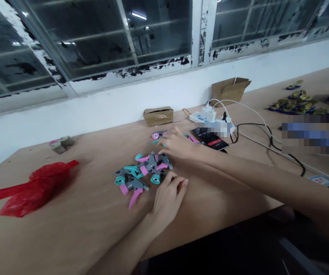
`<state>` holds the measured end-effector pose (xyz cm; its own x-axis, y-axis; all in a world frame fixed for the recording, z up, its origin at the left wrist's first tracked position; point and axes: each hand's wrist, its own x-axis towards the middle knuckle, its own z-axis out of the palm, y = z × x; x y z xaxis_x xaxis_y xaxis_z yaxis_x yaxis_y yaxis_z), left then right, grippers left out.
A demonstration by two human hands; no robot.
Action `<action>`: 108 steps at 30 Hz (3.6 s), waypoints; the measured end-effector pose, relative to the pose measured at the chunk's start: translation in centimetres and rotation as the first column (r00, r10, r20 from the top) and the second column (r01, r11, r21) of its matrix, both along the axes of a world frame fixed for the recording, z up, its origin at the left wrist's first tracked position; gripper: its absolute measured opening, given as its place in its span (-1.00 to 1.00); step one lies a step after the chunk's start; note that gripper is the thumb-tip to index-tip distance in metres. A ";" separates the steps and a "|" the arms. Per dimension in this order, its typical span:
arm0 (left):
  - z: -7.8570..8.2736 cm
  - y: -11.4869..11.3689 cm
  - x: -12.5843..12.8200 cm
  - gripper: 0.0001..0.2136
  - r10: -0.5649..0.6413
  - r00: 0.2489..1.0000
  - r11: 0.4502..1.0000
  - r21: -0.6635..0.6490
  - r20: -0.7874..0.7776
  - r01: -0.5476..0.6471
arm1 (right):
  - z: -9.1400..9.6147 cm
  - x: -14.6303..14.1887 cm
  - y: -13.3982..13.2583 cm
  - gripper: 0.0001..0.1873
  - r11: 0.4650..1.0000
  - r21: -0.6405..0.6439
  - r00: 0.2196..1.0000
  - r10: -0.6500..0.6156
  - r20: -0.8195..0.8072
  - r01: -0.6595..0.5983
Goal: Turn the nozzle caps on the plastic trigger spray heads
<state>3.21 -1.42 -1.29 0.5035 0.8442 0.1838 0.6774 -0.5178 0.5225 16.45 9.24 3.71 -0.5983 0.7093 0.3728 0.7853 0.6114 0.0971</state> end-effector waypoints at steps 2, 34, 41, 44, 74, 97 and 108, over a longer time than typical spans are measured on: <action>0.0 0.0 0.0 -0.75 -0.002 1.000 1.000 -0.002 0.004 0.002 | -0.5 1.8 1.8 -0.74 0.999 0.000 0.998 -0.050 0.028 0.050; 0.4 -0.4 0.0 -0.86 -0.049 0.976 0.999 -0.009 0.213 0.052 | -4.3 7.7 -6.1 -0.77 0.998 -0.046 0.927 -0.046 -0.372 0.031; -0.4 -0.4 0.8 -0.80 0.047 0.973 0.998 -0.042 0.226 -0.038 | -5.6 8.6 -10.8 -0.72 0.984 -0.053 0.953 0.152 -0.264 -0.171; -0.4 -0.3 0.9 -0.79 0.042 0.975 0.997 -0.071 0.217 -0.027 | -6.0 7.9 -10.4 -0.72 0.980 -0.078 0.940 0.152 -0.304 -0.183; -0.3 1.5 1.8 -0.88 0.151 0.939 0.984 -0.139 0.310 -0.112 | -6.8 6.8 -8.2 -0.74 0.981 0.042 0.811 0.182 -0.556 -0.191; 0.1 1.9 1.9 -0.85 0.180 0.943 0.971 -0.206 0.280 -0.124 | -6.7 6.6 -8.6 -0.65 0.973 0.151 0.874 0.221 -0.433 -0.172; -0.5 2.4 1.3 -0.80 0.213 0.809 0.817 -0.554 0.548 0.160 | -7.0 7.0 -8.8 -0.62 0.962 0.214 0.889 0.244 -0.388 -0.170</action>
